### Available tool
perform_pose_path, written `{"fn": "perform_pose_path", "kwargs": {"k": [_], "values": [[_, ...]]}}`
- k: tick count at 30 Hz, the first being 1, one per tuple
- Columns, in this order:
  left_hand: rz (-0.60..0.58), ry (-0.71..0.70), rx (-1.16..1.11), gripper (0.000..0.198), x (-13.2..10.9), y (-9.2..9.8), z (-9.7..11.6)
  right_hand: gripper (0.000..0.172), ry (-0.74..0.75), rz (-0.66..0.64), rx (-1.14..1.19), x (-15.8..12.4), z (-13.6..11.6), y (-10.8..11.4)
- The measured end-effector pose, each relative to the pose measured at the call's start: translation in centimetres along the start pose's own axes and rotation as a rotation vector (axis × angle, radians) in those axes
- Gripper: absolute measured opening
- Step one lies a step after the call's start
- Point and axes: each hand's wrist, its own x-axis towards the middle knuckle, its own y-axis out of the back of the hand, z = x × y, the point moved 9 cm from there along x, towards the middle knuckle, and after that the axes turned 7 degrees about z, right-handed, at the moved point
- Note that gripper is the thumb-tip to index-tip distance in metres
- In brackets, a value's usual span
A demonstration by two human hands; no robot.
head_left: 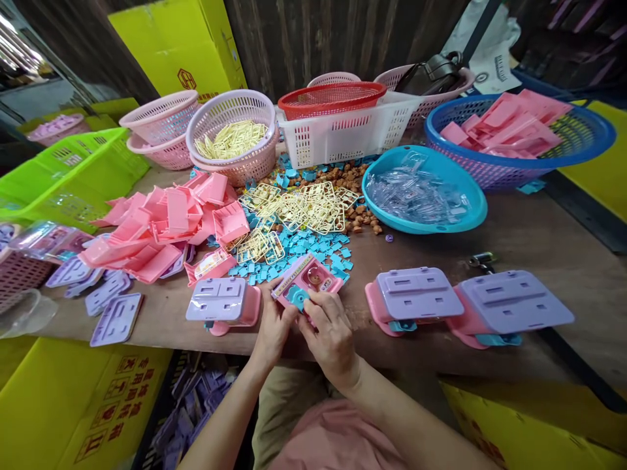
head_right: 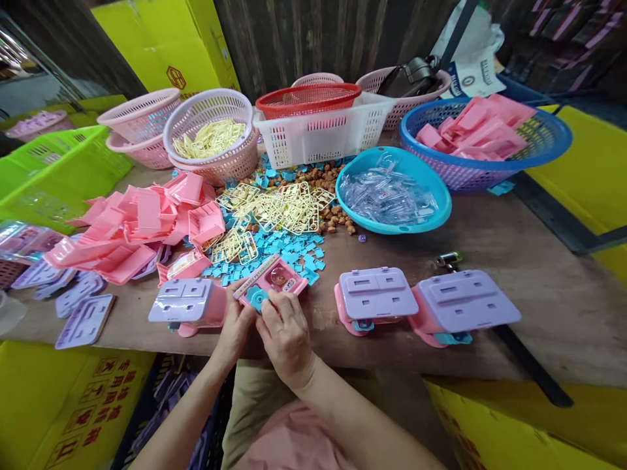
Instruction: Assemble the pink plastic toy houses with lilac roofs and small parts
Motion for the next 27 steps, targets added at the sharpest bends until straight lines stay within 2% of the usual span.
{"fn": "perform_pose_path", "kwargs": {"k": [3,5,7,10,12,14,19,23,27], "values": [[-0.041,-0.033,0.019,0.053,0.0,-0.5,0.5,0.013,0.004,-0.040,0.067,0.3,0.2,0.4],[-0.053,-0.016,0.010,0.053,0.1,-0.5,0.5,0.013,-0.051,-0.116,0.142,1.0,1.1,0.4],[-0.074,-0.013,0.011,0.053,0.1,-0.6,0.4,0.018,-0.200,-0.173,0.164,1.7,3.2,0.3],[-0.090,-0.023,0.028,0.056,0.1,-0.7,0.3,0.043,-0.469,-0.309,0.186,1.8,6.8,-1.1],[-0.094,-0.027,0.045,0.058,0.1,-0.7,0.1,0.058,-0.590,-0.447,0.272,1.1,7.9,-2.7],[-0.096,-0.033,0.063,0.059,0.0,-0.7,-0.1,0.063,-0.670,-0.506,0.371,0.5,8.3,-3.7],[-0.126,-0.038,0.125,0.058,-0.3,-1.1,0.2,0.069,-0.797,-0.497,0.470,0.1,8.5,-3.9],[-0.119,-0.052,0.140,0.059,-0.5,-1.4,1.0,0.068,-0.795,-0.498,0.464,0.2,8.3,-3.7],[-0.087,-0.053,0.161,0.058,-0.5,-1.5,1.2,0.065,-0.789,-0.421,0.430,0.0,8.4,-3.2]]}}
